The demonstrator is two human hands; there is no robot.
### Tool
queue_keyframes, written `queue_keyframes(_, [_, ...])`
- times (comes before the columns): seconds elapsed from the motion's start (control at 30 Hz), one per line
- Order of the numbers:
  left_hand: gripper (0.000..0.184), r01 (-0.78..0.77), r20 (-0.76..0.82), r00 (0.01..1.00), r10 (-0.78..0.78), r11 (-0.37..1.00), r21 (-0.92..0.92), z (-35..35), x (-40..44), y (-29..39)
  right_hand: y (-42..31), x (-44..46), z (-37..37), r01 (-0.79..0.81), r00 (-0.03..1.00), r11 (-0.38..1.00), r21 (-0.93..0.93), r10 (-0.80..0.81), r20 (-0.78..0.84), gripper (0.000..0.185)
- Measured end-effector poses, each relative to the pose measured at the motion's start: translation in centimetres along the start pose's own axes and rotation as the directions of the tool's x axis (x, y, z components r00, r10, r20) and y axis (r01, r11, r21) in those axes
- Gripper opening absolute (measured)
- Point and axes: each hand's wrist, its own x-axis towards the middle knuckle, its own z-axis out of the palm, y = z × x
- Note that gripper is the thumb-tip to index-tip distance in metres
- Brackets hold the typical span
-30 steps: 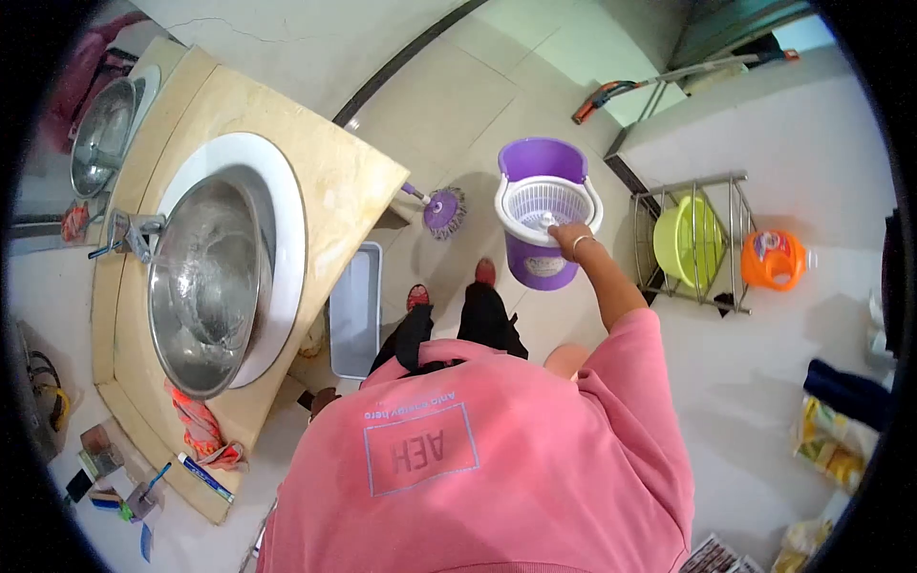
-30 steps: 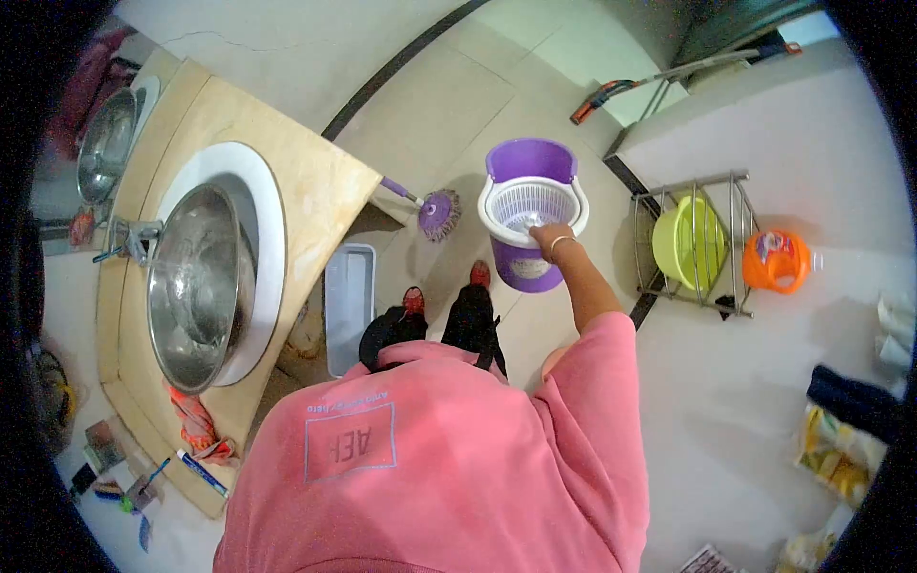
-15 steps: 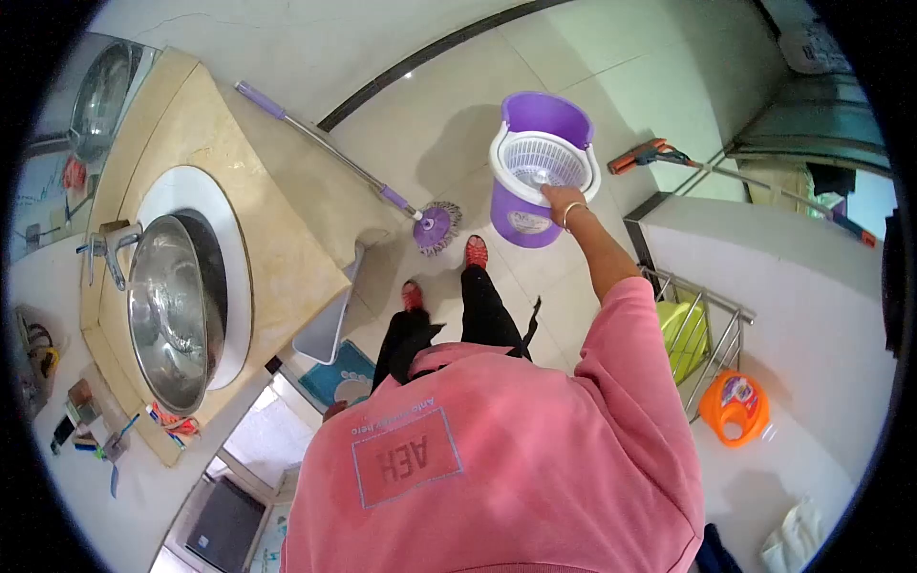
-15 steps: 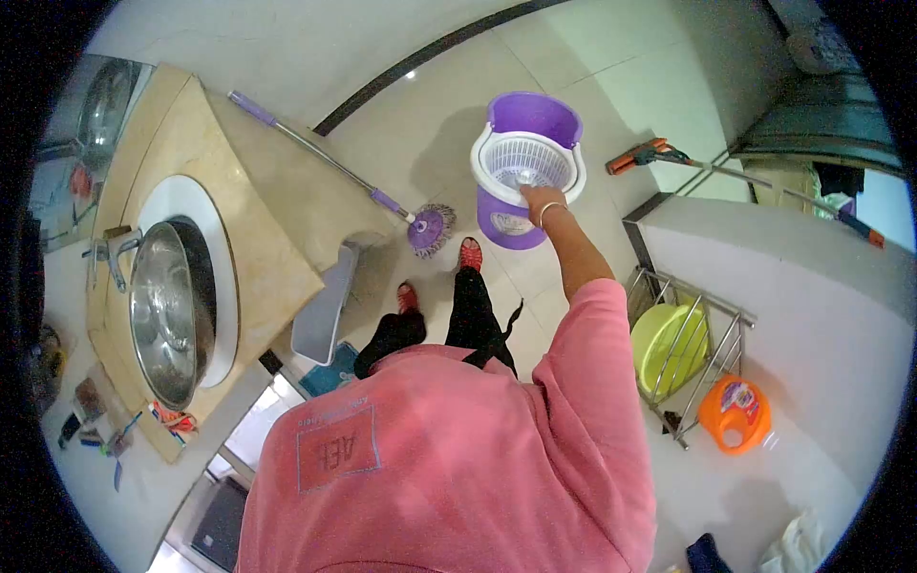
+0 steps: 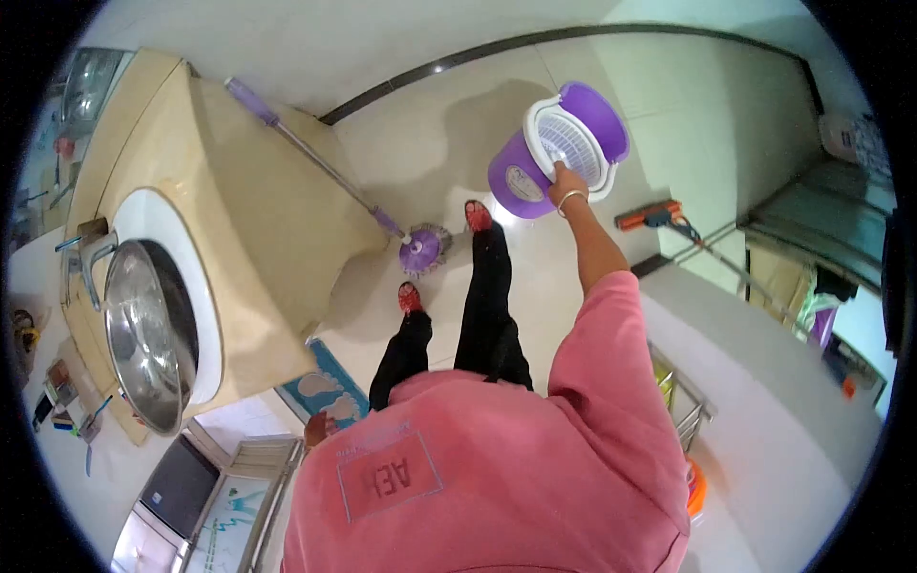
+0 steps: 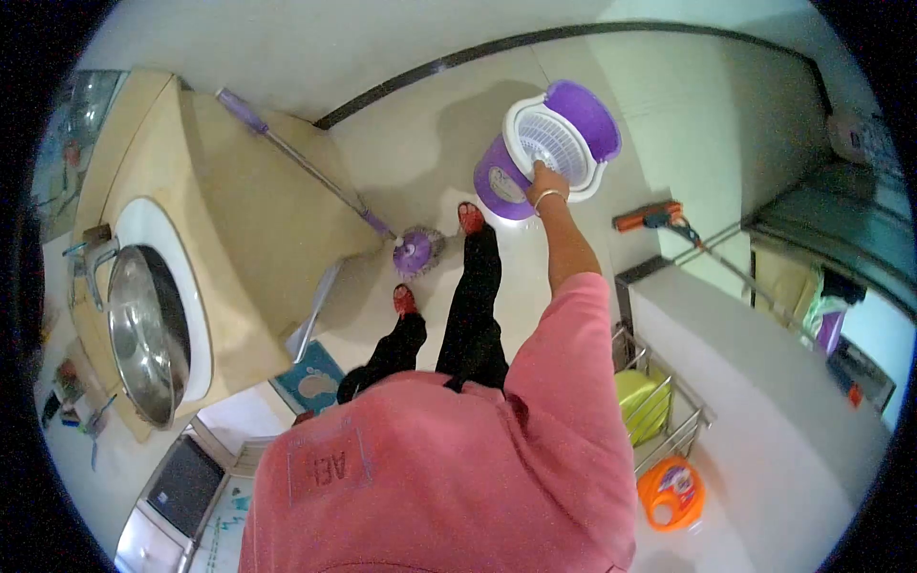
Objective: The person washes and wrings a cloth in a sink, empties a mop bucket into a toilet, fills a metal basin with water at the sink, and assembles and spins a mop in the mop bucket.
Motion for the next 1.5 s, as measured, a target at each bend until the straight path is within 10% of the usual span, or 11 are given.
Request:
queue_keyframes(0.5, [0.026,0.368,-0.06,0.916,-0.397,0.89,-0.27,15.3,-12.4,2.2,-7.5,21.7,9.2,-0.112,0.983,0.992,-0.052,0.103,-0.151,0.019])
queue_keyframes(1.03, [0.022,0.408,-0.002,0.876,-0.483,0.741,-0.533,18.2,-15.4,2.6,-25.4,18.7,17.1,0.055,0.969,0.997,0.046,-0.065,0.24,0.038])
queue_keyframes(1.13, [0.028,0.393,-0.04,0.899,-0.437,0.842,-0.37,19.2,-15.6,6.5,-25.8,18.1,19.7,0.046,0.953,0.993,0.113,-0.077,0.291,0.046])
queue_keyframes(1.23, [0.038,0.438,0.265,0.888,-0.375,0.514,-0.738,17.7,-15.1,3.9,-25.4,17.6,22.9,0.136,0.946,0.972,0.191,-0.185,0.267,0.065])
queue_keyframes(1.33, [0.044,0.409,0.19,0.906,-0.378,0.665,-0.625,21.1,-14.9,2.1,-21.9,16.8,19.7,0.24,0.913,0.964,0.115,-0.265,0.311,0.1])
queue_keyframes(1.47, [0.037,0.14,-0.052,0.986,-0.156,0.963,-0.232,26.8,-15.5,6.5,-10.4,18.9,23.3,0.471,0.849,0.815,0.339,-0.522,0.076,0.059])
queue_keyframes(1.5, [0.047,0.25,0.228,0.964,-0.135,0.745,-0.618,25.6,-12.4,1.3,-10.2,16.1,20.3,0.464,0.871,0.849,0.255,-0.489,0.042,0.051])
